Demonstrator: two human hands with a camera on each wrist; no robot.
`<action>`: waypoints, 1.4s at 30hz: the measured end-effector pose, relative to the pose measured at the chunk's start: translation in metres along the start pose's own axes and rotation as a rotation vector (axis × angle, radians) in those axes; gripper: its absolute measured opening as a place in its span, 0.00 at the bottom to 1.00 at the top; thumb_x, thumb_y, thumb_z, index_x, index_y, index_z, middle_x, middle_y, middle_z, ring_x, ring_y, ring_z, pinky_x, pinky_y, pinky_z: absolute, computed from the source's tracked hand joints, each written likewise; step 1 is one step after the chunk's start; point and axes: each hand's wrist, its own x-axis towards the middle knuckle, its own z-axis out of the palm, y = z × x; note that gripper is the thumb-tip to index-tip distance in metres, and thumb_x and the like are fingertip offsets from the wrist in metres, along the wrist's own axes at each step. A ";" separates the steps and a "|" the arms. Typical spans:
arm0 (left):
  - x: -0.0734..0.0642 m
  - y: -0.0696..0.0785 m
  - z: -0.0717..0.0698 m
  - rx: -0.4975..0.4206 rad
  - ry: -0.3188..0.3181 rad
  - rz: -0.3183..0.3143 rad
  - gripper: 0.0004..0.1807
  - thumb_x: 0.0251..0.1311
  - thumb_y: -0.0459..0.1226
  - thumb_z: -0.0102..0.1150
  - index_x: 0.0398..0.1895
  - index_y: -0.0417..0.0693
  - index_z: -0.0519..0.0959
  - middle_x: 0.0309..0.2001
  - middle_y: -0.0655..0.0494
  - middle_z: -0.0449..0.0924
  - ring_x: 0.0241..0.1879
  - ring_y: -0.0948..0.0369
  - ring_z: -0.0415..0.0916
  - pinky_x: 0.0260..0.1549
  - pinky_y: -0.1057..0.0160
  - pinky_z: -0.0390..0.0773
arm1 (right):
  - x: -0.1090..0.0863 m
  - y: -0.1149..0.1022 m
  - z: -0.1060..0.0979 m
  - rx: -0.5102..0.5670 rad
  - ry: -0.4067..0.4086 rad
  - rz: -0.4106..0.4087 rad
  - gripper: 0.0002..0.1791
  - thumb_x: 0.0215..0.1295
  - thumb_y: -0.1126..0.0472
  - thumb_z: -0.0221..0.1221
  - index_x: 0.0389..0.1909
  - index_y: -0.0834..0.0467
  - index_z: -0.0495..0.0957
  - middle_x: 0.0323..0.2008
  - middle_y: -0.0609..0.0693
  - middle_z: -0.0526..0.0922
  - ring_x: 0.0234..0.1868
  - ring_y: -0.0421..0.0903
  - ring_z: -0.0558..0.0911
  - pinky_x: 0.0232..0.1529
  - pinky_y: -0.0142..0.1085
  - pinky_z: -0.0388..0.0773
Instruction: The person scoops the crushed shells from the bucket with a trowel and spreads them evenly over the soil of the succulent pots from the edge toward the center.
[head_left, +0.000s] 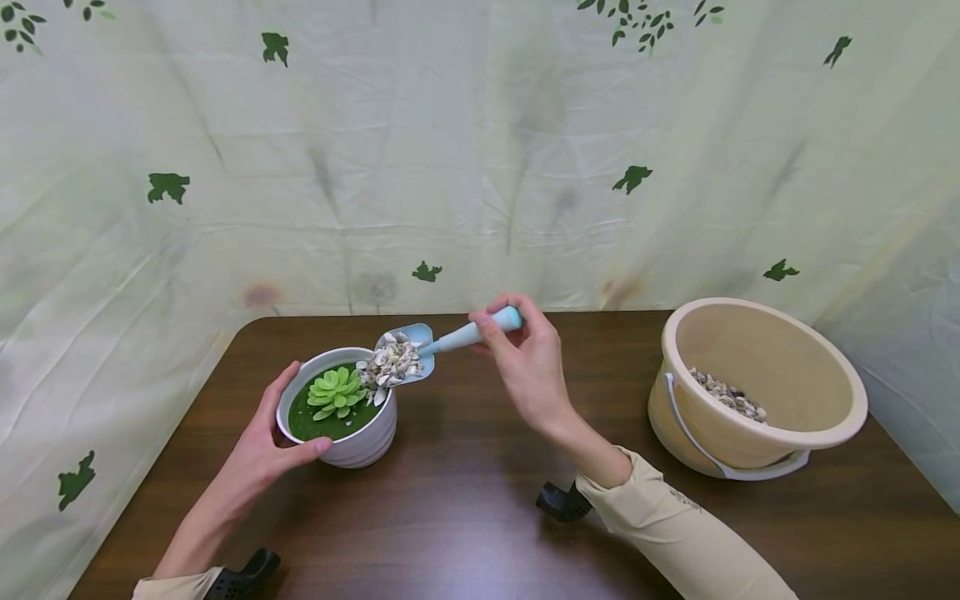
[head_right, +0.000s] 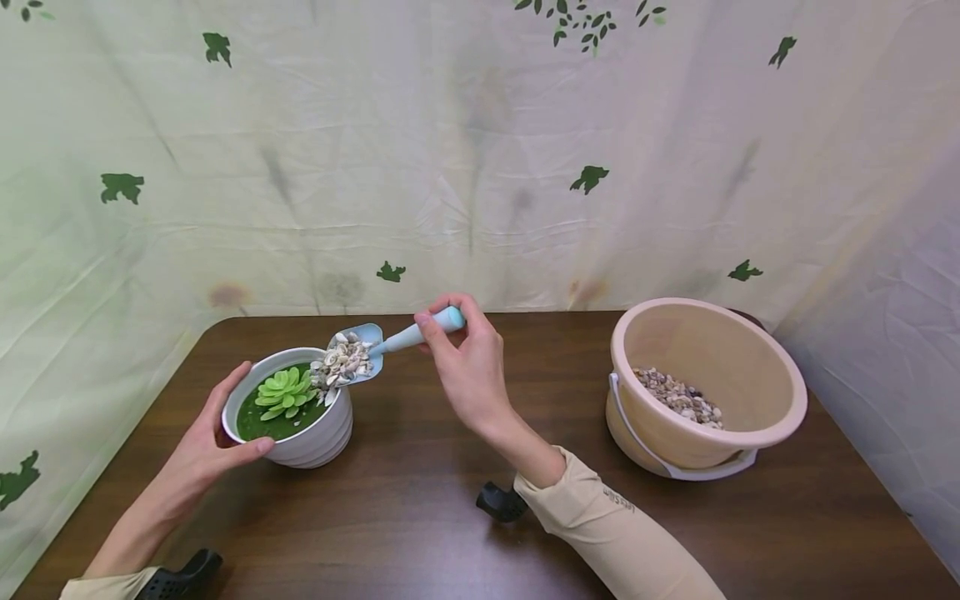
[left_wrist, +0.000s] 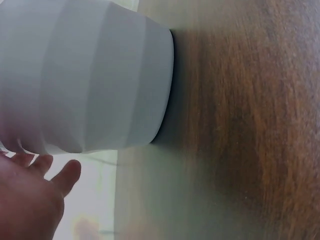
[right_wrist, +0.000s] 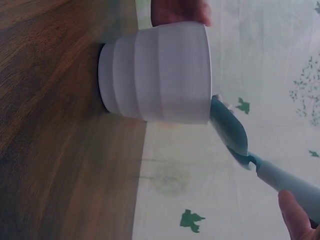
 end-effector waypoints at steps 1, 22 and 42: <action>0.000 0.000 0.000 -0.017 -0.005 0.004 0.55 0.56 0.30 0.67 0.79 0.63 0.43 0.73 0.44 0.48 0.59 0.68 0.59 0.49 0.78 0.63 | 0.000 0.000 0.000 0.001 0.000 0.000 0.09 0.65 0.68 0.62 0.41 0.67 0.74 0.40 0.64 0.80 0.42 0.56 0.83 0.41 0.45 0.82; 0.004 0.000 0.001 -0.063 0.008 0.044 0.56 0.53 0.27 0.67 0.79 0.66 0.44 0.74 0.48 0.46 0.62 0.65 0.56 0.51 0.78 0.63 | -0.001 -0.003 -0.002 -0.036 0.003 -0.025 0.08 0.65 0.70 0.62 0.42 0.67 0.74 0.39 0.60 0.80 0.39 0.53 0.83 0.41 0.47 0.81; 0.005 0.000 -0.001 -0.113 -0.058 -0.002 0.54 0.56 0.27 0.63 0.79 0.61 0.42 0.72 0.44 0.46 0.61 0.66 0.59 0.49 0.77 0.66 | -0.002 -0.003 0.000 -0.065 -0.019 -0.060 0.08 0.66 0.68 0.62 0.41 0.64 0.74 0.40 0.60 0.82 0.42 0.52 0.84 0.39 0.43 0.82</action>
